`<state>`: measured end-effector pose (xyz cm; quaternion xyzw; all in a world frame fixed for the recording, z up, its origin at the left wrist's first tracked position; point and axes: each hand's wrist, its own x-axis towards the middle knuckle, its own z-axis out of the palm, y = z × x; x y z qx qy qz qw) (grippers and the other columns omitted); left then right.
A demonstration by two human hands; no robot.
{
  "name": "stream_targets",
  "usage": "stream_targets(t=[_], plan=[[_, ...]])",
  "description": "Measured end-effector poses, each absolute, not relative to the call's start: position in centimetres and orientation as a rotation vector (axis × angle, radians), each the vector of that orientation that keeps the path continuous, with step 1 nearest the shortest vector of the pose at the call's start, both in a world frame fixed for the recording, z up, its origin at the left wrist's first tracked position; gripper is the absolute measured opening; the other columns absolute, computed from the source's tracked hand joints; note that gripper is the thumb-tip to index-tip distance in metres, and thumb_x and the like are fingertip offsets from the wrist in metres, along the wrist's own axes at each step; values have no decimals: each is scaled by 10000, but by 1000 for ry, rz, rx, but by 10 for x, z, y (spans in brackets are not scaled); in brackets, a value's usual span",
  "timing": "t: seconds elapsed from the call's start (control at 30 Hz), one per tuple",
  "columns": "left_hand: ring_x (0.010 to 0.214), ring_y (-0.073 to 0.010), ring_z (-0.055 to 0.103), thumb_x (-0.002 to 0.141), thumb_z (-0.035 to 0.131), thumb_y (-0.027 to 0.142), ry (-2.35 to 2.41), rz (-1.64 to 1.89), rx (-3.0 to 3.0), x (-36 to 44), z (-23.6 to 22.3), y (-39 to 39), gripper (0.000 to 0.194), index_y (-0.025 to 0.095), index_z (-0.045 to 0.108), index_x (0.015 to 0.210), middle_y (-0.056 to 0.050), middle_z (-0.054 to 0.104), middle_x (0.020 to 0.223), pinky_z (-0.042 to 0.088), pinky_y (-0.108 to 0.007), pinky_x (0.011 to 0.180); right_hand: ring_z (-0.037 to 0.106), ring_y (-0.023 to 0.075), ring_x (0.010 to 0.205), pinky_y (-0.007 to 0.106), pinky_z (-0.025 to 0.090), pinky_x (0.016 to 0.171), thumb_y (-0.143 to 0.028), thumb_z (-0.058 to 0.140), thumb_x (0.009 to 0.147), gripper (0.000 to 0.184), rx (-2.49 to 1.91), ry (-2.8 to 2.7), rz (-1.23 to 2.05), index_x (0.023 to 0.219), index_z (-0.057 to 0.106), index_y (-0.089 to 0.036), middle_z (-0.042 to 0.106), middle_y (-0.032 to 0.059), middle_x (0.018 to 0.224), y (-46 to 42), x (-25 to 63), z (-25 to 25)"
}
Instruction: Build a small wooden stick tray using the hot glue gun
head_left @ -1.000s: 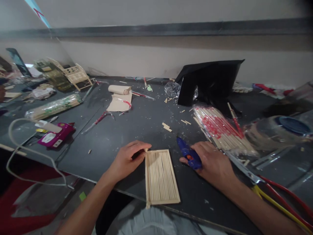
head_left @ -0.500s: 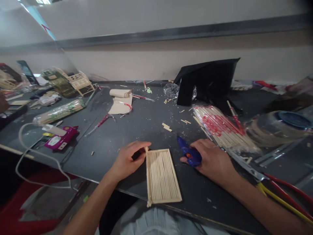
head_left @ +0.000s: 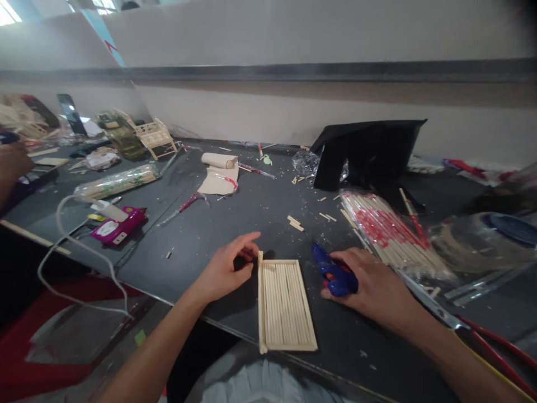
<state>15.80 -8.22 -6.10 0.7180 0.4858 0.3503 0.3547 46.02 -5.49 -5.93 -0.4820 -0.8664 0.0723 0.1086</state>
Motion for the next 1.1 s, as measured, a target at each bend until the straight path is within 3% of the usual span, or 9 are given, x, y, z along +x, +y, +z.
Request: stream_targets(t=[0.2,0.3,0.43,0.77,1.1], plan=[[870,-134,577,751,514,91,1275,873,1856,155,-58,-83,633,240,342,1342,-20,629,992,465,-334,855,490,341,1170,510,425,952,-514,746,622,864,-1267,-2755,291,1356,422,-193,506,148,1313,-61,474,-43],[875,-132,578,736,526,75,1228,848,1818,154,-57,-82,701,235,289,1376,-21,630,1011,458,-320,857,528,287,1140,465,449,940,-471,635,777,648,-1237,-2661,378,1348,418,-254,537,108,1287,-66,462,-26],[870,-138,592,734,538,71,1182,857,1767,152,-59,-82,768,235,213,1410,-20,633,1006,458,-320,848,627,179,850,305,528,716,-354,522,891,375,-1245,-2400,607,1252,493,-257,642,56,1029,-67,412,-6],[882,-144,615,724,553,50,1124,933,1674,149,-68,-79,857,232,127,1445,-27,661,988,459,-328,846,596,149,855,285,487,762,-134,552,847,346,-1045,-2380,812,1181,565,-223,632,27,949,-51,339,-29],[934,-186,629,734,597,107,1160,854,1666,149,-60,-79,856,232,142,1449,-52,680,1032,461,-366,869,587,128,779,251,452,704,-120,554,860,161,-1010,-2358,862,959,642,-211,627,7,865,-49,333,-34]])
